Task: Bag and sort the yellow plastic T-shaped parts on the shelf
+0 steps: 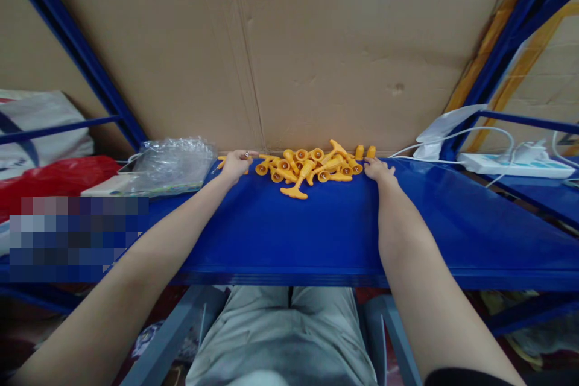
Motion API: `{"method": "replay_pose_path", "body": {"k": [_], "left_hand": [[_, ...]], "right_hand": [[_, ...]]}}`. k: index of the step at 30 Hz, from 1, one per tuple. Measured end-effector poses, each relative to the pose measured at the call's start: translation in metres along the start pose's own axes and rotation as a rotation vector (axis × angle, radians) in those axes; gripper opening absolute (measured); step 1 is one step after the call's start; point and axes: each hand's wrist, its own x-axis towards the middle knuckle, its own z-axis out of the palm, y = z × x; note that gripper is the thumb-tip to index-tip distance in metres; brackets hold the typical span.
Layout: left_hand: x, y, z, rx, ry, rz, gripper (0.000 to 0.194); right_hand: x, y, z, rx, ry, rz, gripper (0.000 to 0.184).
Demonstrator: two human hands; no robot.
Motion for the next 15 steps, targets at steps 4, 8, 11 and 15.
{"method": "replay_pose_path", "body": {"k": [4,8,11,15], "left_hand": [[0.005,-0.005,-0.005,0.298,0.03,0.16,0.031],[0.01,-0.017,-0.007,0.506,0.027,0.233,0.039],[0.011,-0.026,-0.009,0.609,-0.009,0.279,0.04],[0.006,-0.029,-0.012,0.764,-0.109,0.304,0.043]], "right_hand": [[0.01,0.002,0.004,0.018,0.009,-0.008,0.056],[0.021,0.008,0.01,0.029,0.052,-0.039,0.053],[0.024,0.01,0.012,0.028,0.063,-0.056,0.053],[0.018,0.006,0.008,0.005,0.016,-0.037,0.055]]}}
